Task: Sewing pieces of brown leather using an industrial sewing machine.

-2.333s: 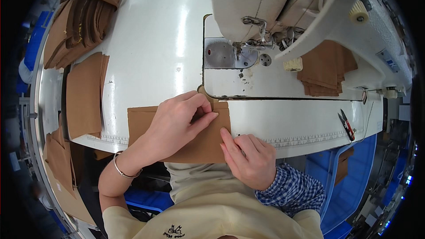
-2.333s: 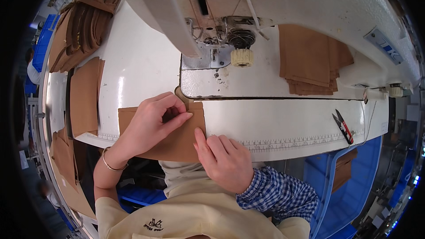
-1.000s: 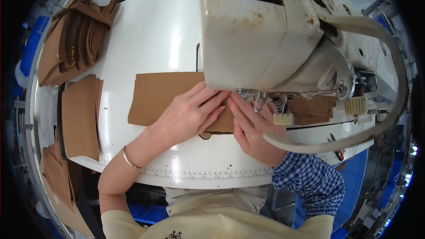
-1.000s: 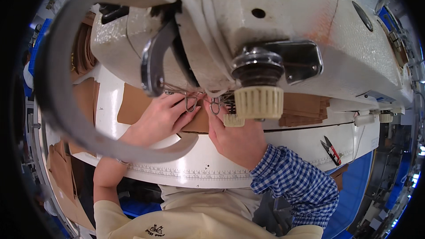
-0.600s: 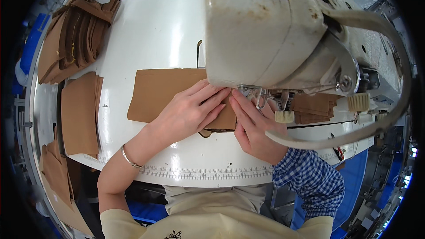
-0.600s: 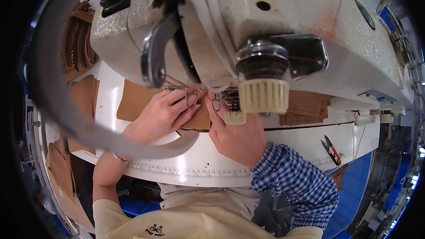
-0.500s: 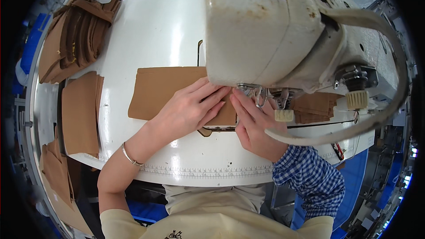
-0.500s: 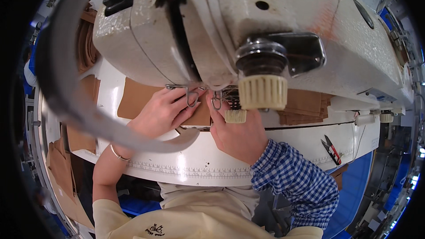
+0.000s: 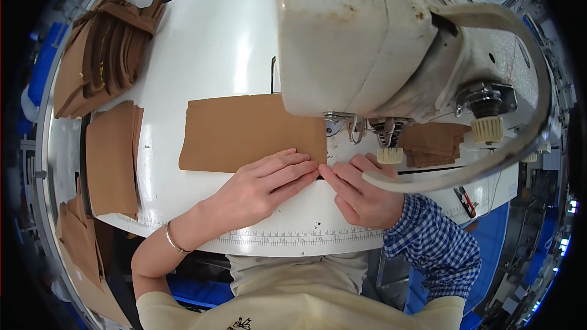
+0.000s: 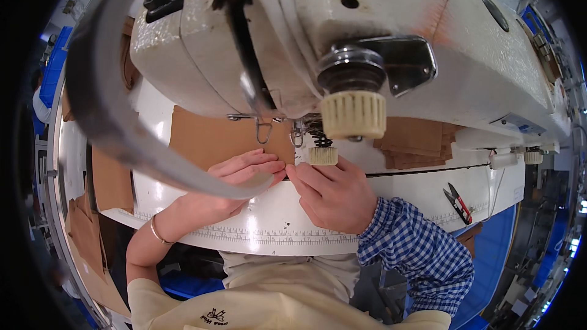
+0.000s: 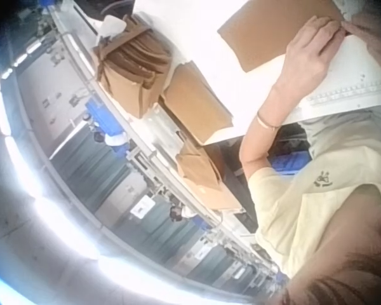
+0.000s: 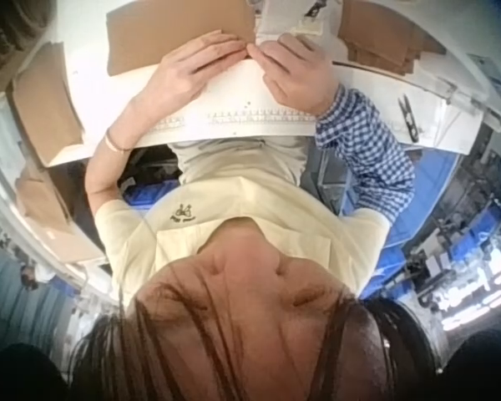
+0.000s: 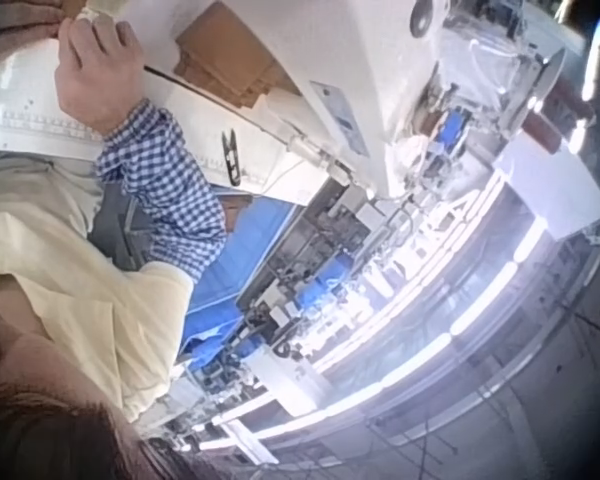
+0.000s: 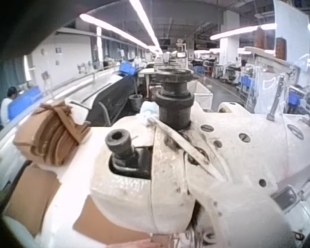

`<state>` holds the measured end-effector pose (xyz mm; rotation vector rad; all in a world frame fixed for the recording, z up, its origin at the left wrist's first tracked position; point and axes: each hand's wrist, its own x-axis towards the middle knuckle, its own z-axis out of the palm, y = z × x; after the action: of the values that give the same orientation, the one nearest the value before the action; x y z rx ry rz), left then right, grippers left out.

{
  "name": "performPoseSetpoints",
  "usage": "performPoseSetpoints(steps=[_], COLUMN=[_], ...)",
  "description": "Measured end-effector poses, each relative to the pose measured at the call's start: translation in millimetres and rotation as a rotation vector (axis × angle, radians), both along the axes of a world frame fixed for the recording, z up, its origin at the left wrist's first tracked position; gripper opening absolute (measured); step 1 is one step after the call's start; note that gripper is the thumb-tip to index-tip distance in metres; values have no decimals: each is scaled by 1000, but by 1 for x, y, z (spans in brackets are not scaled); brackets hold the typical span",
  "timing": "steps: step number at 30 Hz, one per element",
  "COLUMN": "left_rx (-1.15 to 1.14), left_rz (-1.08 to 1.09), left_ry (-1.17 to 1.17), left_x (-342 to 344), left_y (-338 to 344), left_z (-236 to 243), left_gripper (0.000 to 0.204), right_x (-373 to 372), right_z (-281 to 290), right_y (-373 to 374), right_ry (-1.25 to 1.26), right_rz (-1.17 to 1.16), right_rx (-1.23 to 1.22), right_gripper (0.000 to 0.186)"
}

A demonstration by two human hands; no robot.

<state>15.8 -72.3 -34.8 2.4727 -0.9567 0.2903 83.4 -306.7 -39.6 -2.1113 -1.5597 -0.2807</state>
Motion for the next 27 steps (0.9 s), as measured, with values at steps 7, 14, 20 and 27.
performPoseSetpoints(steps=[7,14,20,27], left_rx=[-33,-87,-97,-51], left_rz=[19,68,115,103], left_ry=[14,35,55,9], left_x=[24,48,56,60], left_y=[10,17,18,21], left_z=[-3,-2,2,2], left_gripper=[46,54,52,52], right_x=[11,22,23,23], right_z=[-5,-13,-10,-6], right_y=[4,8,7,7], right_ry=[17,0,-17,-13], right_rz=[-87,-284,-228,-179], right_rx=[-26,-85,29,81], right_gripper=[57,39,36,43])
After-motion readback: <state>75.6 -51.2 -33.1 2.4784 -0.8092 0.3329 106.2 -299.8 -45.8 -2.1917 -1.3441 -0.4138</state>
